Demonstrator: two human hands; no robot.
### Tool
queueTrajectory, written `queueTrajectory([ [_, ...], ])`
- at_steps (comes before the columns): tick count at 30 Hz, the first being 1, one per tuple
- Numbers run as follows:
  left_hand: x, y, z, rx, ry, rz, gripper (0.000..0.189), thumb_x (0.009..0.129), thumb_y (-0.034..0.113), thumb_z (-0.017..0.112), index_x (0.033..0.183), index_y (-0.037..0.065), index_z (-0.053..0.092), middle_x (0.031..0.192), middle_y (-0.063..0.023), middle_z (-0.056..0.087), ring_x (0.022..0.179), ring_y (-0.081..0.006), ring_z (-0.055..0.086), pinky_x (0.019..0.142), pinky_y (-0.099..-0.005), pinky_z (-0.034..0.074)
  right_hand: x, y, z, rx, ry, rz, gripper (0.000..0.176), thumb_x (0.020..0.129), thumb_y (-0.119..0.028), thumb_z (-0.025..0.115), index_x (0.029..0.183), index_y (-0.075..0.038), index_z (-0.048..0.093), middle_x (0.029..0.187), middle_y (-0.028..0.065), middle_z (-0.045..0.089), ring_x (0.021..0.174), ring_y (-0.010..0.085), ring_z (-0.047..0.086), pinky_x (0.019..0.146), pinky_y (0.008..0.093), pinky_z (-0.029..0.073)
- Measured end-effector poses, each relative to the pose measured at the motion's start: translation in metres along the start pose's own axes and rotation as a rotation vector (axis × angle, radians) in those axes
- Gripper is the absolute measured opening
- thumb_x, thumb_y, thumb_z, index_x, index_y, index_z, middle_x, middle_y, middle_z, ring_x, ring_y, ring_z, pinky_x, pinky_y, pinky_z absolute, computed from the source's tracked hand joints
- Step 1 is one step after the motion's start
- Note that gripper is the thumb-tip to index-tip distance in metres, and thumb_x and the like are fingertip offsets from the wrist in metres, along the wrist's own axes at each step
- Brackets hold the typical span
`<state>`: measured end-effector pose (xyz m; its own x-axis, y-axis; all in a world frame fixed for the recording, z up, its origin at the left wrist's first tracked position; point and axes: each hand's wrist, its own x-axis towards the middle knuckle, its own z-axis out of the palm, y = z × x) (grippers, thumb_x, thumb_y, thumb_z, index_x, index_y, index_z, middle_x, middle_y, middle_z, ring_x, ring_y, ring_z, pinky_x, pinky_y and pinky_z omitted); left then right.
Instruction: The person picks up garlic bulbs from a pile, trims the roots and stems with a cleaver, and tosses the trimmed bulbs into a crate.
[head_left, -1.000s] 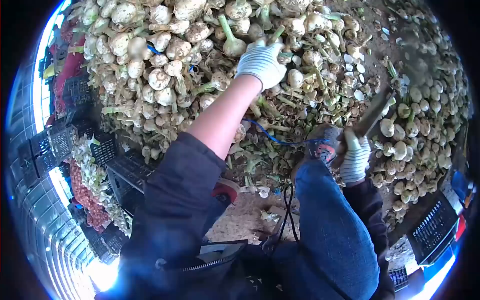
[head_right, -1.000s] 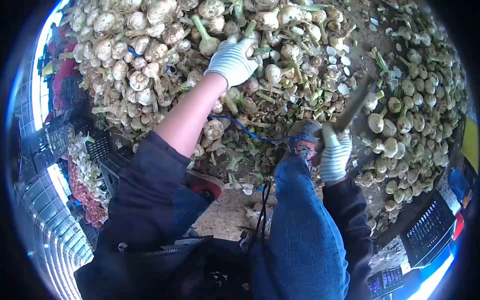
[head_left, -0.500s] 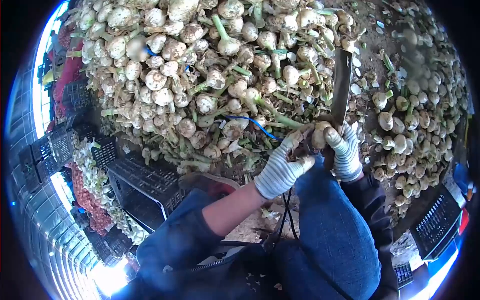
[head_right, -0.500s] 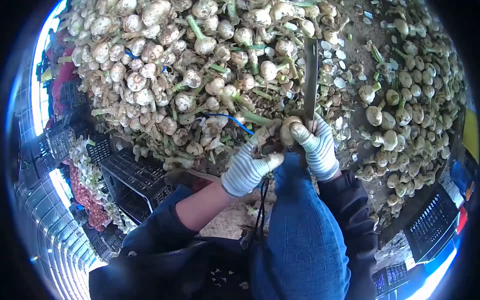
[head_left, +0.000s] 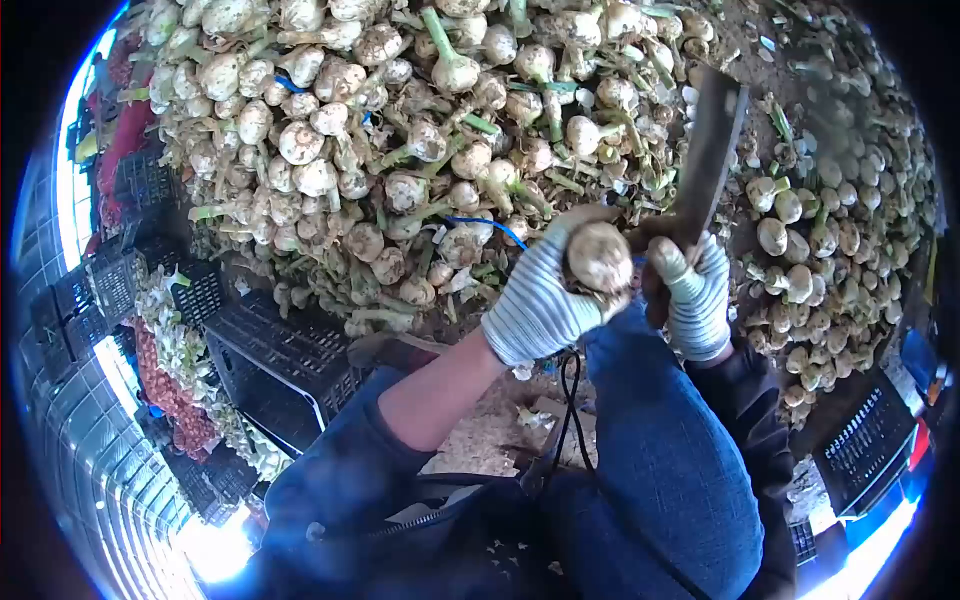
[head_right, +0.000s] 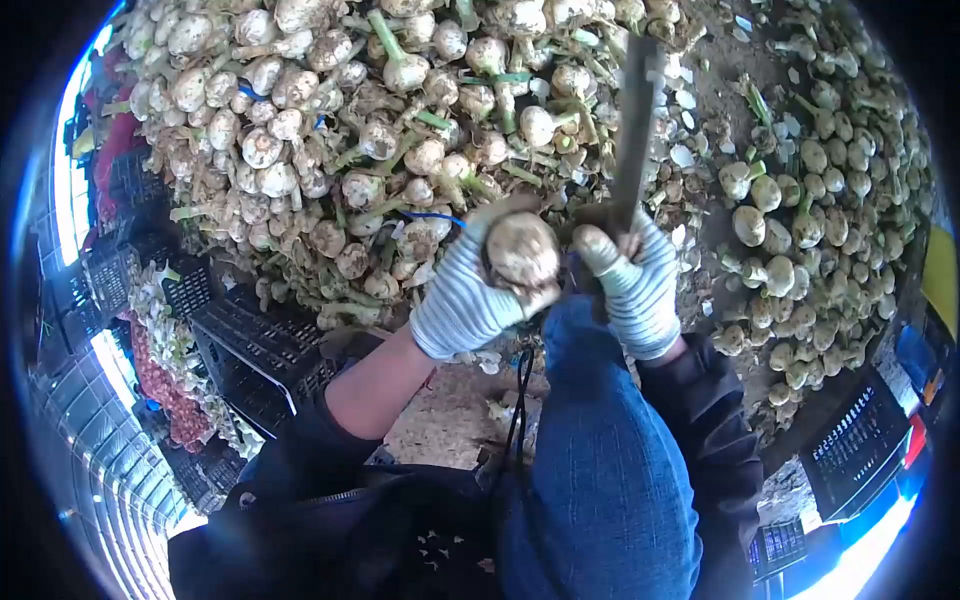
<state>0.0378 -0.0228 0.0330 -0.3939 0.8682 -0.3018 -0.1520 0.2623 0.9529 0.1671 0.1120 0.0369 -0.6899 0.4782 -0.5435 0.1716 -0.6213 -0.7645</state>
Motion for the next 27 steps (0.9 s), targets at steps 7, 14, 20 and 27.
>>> queueTrajectory([
  [7, -0.001, -0.006, -0.011, -0.970, -0.036, -0.308, 0.058, 0.079, 0.024, 0.074, 0.125, 0.001, 0.046, 0.116, -0.0170, 0.059, 0.102, -0.0266, 0.062, 0.091, -0.0367, 0.052, -0.006, -0.009, -0.012, -1.019, -0.138, -0.634, 0.023, 0.064, 0.000, 0.062, 0.086, -0.003, 0.062, 0.067, 0.0109, 0.056, 0.060, 0.0274, 0.058, 0.056, 0.0339, 0.046],
  [14, -0.014, -0.019, -0.015, -1.288, -0.152, -0.389, 0.045, 0.085, 0.011, 0.066, 0.125, 0.003, 0.050, 0.116, -0.0140, 0.060, 0.103, -0.0209, 0.061, 0.090, -0.0332, 0.052, -0.011, -0.025, 0.011, -1.226, -0.285, -0.784, 0.010, 0.065, -0.009, 0.064, 0.068, -0.007, 0.054, 0.059, 0.0113, 0.047, 0.052, 0.0335, 0.051, 0.049, 0.0437, 0.041],
  [20, -0.010, 0.013, -0.005, -0.208, 0.117, -0.191, 0.049, 0.074, 0.003, 0.077, 0.114, 0.007, 0.049, 0.095, -0.0033, 0.059, 0.084, -0.0098, 0.057, 0.075, -0.0252, 0.051, -0.012, -0.025, 0.015, -1.234, -0.319, -0.828, 0.013, 0.062, -0.013, 0.065, 0.067, -0.008, 0.054, 0.061, 0.0108, 0.050, 0.056, 0.0332, 0.054, 0.051, 0.0444, 0.042],
  [27, -0.014, -0.001, 0.003, -0.897, 0.012, -0.262, 0.020, 0.092, 0.004, 0.052, 0.111, 0.005, 0.050, 0.095, -0.0046, 0.059, 0.084, -0.0117, 0.058, 0.077, -0.0257, 0.052, -0.002, -0.010, -0.001, -1.230, -0.273, -0.851, 0.019, 0.056, -0.016, 0.066, 0.067, -0.008, 0.053, 0.061, 0.0099, 0.047, 0.056, 0.0327, 0.051, 0.051, 0.0439, 0.040],
])
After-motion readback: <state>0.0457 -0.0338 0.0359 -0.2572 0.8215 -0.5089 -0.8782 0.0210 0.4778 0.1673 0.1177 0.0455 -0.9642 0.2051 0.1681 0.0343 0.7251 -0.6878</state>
